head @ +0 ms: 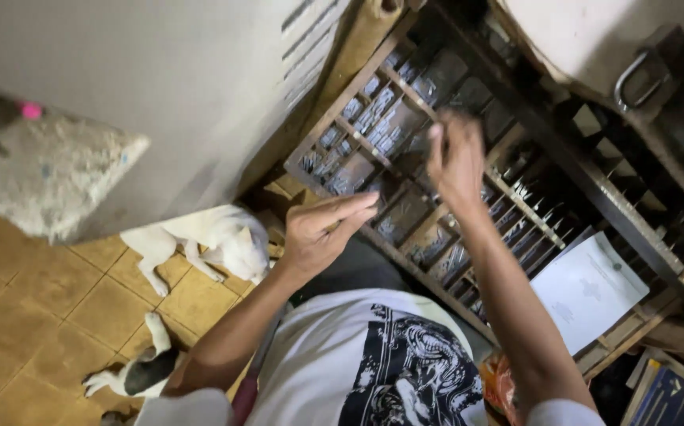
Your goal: The person sorts small metal printing blocks from a compartmentalized wooden tray, picking them up one by one, inspecting them, and placing them into groups on the workbench. A white dog is visible on the floor nearby.
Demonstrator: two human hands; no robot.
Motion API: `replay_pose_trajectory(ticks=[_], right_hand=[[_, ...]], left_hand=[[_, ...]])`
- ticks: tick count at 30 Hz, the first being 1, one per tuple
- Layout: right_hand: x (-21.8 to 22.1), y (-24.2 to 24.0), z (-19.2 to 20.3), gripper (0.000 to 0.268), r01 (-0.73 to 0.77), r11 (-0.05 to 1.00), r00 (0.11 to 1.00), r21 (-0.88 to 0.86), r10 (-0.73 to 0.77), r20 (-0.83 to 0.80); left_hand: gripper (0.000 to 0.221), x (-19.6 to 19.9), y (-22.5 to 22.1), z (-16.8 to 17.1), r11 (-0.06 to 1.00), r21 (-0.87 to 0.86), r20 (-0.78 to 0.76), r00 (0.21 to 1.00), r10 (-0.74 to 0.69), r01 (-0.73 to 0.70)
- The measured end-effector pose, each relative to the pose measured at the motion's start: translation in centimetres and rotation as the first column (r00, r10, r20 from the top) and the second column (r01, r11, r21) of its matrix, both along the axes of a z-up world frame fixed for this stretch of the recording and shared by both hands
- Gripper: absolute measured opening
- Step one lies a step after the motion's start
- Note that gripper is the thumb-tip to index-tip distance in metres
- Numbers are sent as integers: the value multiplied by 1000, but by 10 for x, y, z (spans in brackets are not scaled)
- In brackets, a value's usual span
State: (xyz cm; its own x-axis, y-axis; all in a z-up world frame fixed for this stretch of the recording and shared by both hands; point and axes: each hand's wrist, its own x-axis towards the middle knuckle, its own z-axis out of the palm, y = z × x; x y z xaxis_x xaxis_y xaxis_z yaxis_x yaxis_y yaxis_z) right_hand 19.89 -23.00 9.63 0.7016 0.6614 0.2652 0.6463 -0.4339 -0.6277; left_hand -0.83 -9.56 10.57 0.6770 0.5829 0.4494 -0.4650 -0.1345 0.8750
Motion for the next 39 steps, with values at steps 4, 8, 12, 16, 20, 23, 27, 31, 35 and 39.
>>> replay_pose_trajectory(ticks=[4, 8, 12, 16, 20, 23, 27, 31, 35, 39], right_hand=[[83, 29, -21, 36, 229, 953, 854, -199, -99, 511], [182, 12, -120, 27, 210, 888, 822, -410, 67, 565], [185, 1, -159, 32, 425, 829, 658, -364, -7, 753], [173, 21, -128, 39, 501, 851, 595, -158, -207, 776], [182, 19, -144, 60, 471, 848, 790, -241, -285, 542], [195, 2, -177, 95, 559, 747, 802, -359, -598, 3], [222, -25, -209, 56, 453, 840, 854, -299, -312, 418], [240, -36, -222, 30, 272, 912, 566, -308, 107, 817], [229, -27, -196, 40, 414, 871, 492, -265, 31, 870], [205, -4, -158, 36, 353, 902, 492, -249, 47, 869]], left_hand=[[28, -4, 10, -1, 992, 102, -94, 992, 85, -75], [27, 3, 9, -15, 990, 112, -61, 994, 94, -87], [28, 18, 14, 1, 987, 127, -16, 995, 101, -98], [30, 34, 22, 1, 942, 302, 43, 990, 137, -143], [36, 40, 27, -1, 906, 374, 73, 980, 183, -197], [40, 38, 32, -2, 891, 415, 70, 983, 171, -185], [42, 36, 36, -4, 883, 443, 65, 988, 139, -153], [42, 40, 37, 0, 887, 437, 66, 989, 130, -146], [40, 40, 39, -2, 870, 472, 60, 990, 128, -141], [42, 39, 39, 0, 873, 474, 37, 993, 110, -115]])
